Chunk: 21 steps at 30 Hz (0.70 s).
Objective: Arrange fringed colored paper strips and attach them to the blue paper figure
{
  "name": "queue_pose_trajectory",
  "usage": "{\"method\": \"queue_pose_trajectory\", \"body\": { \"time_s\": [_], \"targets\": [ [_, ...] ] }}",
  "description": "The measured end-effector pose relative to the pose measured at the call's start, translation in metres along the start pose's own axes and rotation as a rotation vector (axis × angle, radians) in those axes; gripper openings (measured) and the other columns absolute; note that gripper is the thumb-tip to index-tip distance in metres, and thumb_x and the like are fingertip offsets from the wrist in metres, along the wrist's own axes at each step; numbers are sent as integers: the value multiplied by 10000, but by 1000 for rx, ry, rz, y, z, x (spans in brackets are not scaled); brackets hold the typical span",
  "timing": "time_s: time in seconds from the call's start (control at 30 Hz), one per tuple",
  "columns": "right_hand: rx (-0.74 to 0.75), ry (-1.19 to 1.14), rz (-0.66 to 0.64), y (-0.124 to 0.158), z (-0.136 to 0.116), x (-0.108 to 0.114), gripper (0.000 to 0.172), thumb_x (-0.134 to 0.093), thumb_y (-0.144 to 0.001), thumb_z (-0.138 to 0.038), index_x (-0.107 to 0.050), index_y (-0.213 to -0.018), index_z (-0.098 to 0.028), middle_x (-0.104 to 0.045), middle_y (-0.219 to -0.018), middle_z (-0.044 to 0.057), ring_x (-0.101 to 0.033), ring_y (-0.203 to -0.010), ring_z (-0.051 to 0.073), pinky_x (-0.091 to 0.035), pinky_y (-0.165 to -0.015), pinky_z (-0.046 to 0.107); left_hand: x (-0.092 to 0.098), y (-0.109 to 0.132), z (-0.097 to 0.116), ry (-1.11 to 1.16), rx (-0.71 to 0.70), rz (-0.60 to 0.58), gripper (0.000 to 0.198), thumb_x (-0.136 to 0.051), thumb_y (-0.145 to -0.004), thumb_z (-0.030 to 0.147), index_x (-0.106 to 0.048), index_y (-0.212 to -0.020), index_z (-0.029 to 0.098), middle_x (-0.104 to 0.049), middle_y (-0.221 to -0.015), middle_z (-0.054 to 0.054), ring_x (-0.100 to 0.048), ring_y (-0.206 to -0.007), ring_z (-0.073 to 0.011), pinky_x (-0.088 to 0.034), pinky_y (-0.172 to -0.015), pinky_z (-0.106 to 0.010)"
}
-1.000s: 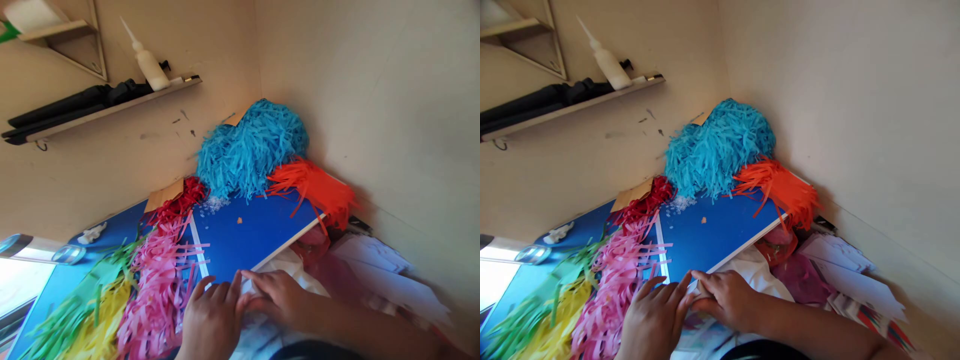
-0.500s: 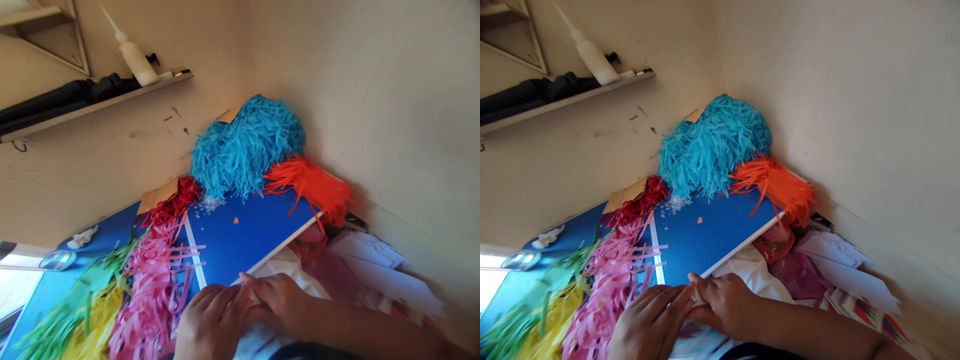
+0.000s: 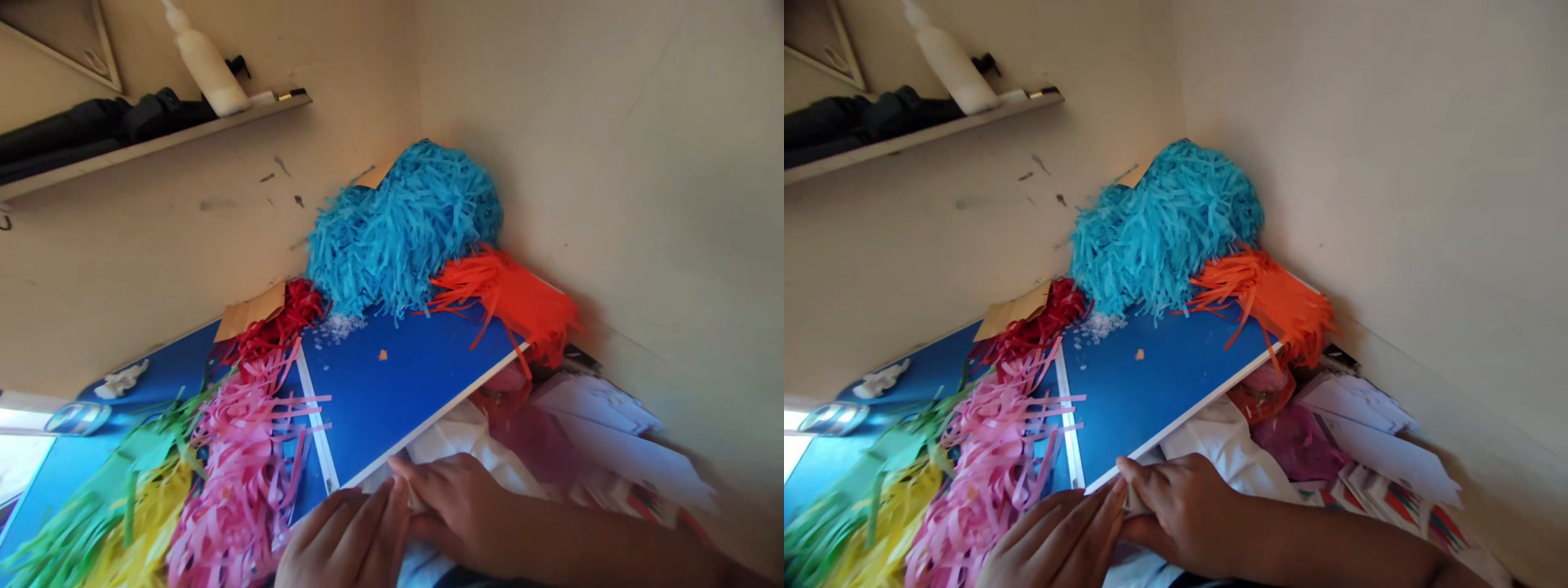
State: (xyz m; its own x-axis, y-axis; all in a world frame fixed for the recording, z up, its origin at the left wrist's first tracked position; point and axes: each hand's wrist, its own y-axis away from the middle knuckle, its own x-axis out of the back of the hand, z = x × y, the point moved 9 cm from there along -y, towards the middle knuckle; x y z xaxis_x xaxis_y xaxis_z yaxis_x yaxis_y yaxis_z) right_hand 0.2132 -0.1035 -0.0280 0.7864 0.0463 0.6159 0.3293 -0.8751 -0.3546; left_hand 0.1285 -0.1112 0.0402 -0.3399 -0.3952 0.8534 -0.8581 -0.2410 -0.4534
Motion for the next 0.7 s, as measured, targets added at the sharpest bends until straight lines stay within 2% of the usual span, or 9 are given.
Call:
{"method": "queue_pose_trajectory", "body": {
  "time_s": [0.07, 0.17, 0.2, 0.27, 0.33, 0.43, 0.53, 0.6, 0.7],
  "targets": [
    [3, -11, 3, 2, 0, 1, 607, -345, -1017, -544, -395, -1449, -121, -735, -1006, 116, -703, -876, 210, -519, -774, 293, 3, 0, 2, 14, -1, 39, 202, -502, -960, 196, -682, -1042, 153, -798, -899, -7, -741, -690, -130, -580, -654, -253],
    [66, -30, 116, 3, -2, 14, 555, -391, -1028, -468, -318, -1489, -168, -725, -1022, 94, -696, -866, 176, -523, -778, 261, 5, 7, -1, 25, 12, 44, 223, -485, -973, 206, -696, -1017, 152, -794, -950, -32, -752, -774, -141, -584, -659, -222],
    [95, -38, 163, 3, -2, 19, 506, -411, -1031, -422, -336, -1479, -199, -715, -1061, 87, -690, -897, 166, -522, -794, 251, 3, 12, -5, 41, 25, 24, 230, -483, -976, 218, -700, -1022, 158, -792, -965, -40, -752, -809, -146, -589, -672, -215],
    [119, -64, 229, 1, 1, 29, 377, -453, -1024, -362, -472, -1382, -244, -702, -1099, 73, -679, -941, 152, -521, -816, 235, 0, 25, -18, 118, 107, 15, 240, -482, -980, 242, -703, -1038, 168, -790, -962, -48, -750, -833, -142, -595, -702, -198],
    [91, -125, 218, -5, 10, 30, 269, -493, -1009, -347, -602, -1232, -242, -712, -1053, 60, -677, -931, 148, -524, -814, 226, -4, 40, -36, 221, 249, 47, 228, -510, -969, 255, -704, -1060, 179, -788, -942, -42, -748, -813, -131, -597, -723, -186],
    [9, -272, 177, -18, 31, 25, 239, -528, -989, -351, -674, -1117, -211, -718, -993, 61, -674, -892, 150, -528, -790, 231, -17, 55, -55, 322, 432, 128, 197, -575, -935, 246, -719, -1063, 202, -783, -928, -32, -747, -782, -127, -603, -717, -187],
    [-123, -396, 163, -29, 59, 19, 266, -567, -954, -412, -708, -1050, -208, -715, -963, 64, -664, -859, 163, -528, -751, 252, -33, 59, -68, 393, 571, 229, 174, -589, -925, 248, -750, -977, 204, -782, -890, -34, -748, -755, -126, -606, -694, -182],
    [-171, -472, 117, -40, 74, 16, 302, -587, -928, -466, -728, -994, -208, -713, -993, 78, -659, -915, 190, -523, -797, 289, -43, 60, -76, 442, 648, 277, 178, -593, -922, 264, -760, -928, 205, -781, -856, -33, -748, -744, -130, -608, -689, -185],
    [-230, -660, 78, -70, 94, 18, 411, -572, -900, -564, -728, -1001, -197, -698, -1079, 107, -654, -977, 229, -525, -807, 329, -52, 62, -82, 495, 705, 303, 178, -602, -915, 279, -765, -907, 210, -782, -842, -34, -749, -743, -137, -608, -682, -188]
  ]
}}
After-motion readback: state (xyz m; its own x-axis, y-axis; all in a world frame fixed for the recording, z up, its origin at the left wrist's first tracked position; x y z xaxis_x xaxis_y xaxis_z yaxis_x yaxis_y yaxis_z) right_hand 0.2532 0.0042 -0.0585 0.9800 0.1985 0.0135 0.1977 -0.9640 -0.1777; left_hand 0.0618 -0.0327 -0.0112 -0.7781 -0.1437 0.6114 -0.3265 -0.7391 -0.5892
